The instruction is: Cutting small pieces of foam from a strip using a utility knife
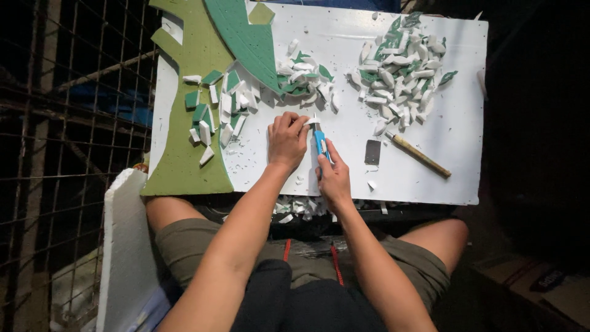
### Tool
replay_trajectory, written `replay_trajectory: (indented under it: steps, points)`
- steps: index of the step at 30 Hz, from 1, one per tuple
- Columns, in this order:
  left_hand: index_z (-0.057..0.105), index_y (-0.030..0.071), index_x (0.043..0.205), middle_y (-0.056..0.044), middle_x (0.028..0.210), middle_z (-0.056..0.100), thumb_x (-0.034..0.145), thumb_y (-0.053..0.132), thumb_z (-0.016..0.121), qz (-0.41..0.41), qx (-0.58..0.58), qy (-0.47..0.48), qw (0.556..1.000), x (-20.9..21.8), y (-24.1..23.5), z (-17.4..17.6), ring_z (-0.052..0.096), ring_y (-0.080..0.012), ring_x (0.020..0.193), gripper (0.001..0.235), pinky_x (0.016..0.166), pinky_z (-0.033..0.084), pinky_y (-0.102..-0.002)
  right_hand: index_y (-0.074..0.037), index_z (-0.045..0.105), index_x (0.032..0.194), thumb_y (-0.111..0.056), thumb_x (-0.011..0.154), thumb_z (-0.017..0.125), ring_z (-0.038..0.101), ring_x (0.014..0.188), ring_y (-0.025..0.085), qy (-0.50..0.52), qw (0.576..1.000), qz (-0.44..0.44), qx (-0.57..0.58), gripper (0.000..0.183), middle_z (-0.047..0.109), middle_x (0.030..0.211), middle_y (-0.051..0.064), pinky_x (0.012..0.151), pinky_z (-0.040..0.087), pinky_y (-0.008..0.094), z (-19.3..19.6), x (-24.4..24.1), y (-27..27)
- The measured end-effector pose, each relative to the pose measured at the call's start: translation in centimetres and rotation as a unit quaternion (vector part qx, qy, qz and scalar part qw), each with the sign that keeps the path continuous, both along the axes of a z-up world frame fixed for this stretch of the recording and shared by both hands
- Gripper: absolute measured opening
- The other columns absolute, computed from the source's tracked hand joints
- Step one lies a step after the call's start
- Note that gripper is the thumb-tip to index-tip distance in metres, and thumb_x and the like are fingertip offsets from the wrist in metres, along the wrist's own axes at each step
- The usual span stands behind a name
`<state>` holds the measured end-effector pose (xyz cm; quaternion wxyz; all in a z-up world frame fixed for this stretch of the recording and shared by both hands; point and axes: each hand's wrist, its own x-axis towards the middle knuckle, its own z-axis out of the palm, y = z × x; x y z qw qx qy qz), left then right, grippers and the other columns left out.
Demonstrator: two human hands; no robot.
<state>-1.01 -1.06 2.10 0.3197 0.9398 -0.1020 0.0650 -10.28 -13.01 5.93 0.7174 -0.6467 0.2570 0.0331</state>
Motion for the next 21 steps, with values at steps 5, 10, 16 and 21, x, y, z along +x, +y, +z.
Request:
replay_trajectory:
  steps: [5,10,16,21]
  points:
    - [0.066,0.029,0.116,0.006,0.105,0.051,0.103,0.038,0.058,-0.003,-0.001,-0.008,1.000,0.3,0.1,-1.0,0.055,-0.0179,0.110,0.017,0.096,0.043,-0.035,-0.013,0.052,0.147,-0.017,0.100,0.054,0.049,0.031,0.019,0.002,1.000,-0.006,0.005,0.048,0.052,0.053,0.011,0.028,0.037,0.028,0.2,0.9,0.4]
    - [0.067,0.029,0.117,0.005,0.105,0.053,0.101,0.037,0.061,-0.005,-0.023,-0.014,1.000,0.1,0.3,-0.3,0.056,-0.0191,0.108,0.018,0.096,0.044,-0.036,-0.013,0.052,0.148,-0.015,0.100,0.053,0.049,0.033,0.018,-0.004,1.000,-0.001,0.003,0.047,0.051,0.053,0.009,0.029,0.036,0.027,0.0,1.2,0.5]
    - [0.065,0.024,0.119,0.002,0.099,0.061,0.087,0.037,0.076,0.015,-0.155,-0.032,0.987,0.2,0.8,-0.3,0.065,-0.0217,0.094,0.036,0.088,0.049,-0.039,-0.016,0.044,0.152,-0.018,0.102,0.051,0.040,0.033,0.016,0.049,0.984,-0.064,0.161,0.050,0.047,0.058,0.008,0.030,0.033,0.027,1.9,1.4,1.0]
    - [0.069,0.025,0.108,0.004,0.089,0.067,0.092,0.042,0.075,0.008,-0.184,-0.030,0.982,0.5,1.1,-0.2,0.069,-0.0212,0.088,0.024,0.085,0.050,-0.037,-0.017,0.041,0.152,-0.022,0.103,0.051,0.039,0.036,0.013,0.067,0.956,-0.082,0.273,0.050,0.041,0.062,0.006,0.033,0.030,0.025,4.1,1.8,1.8]
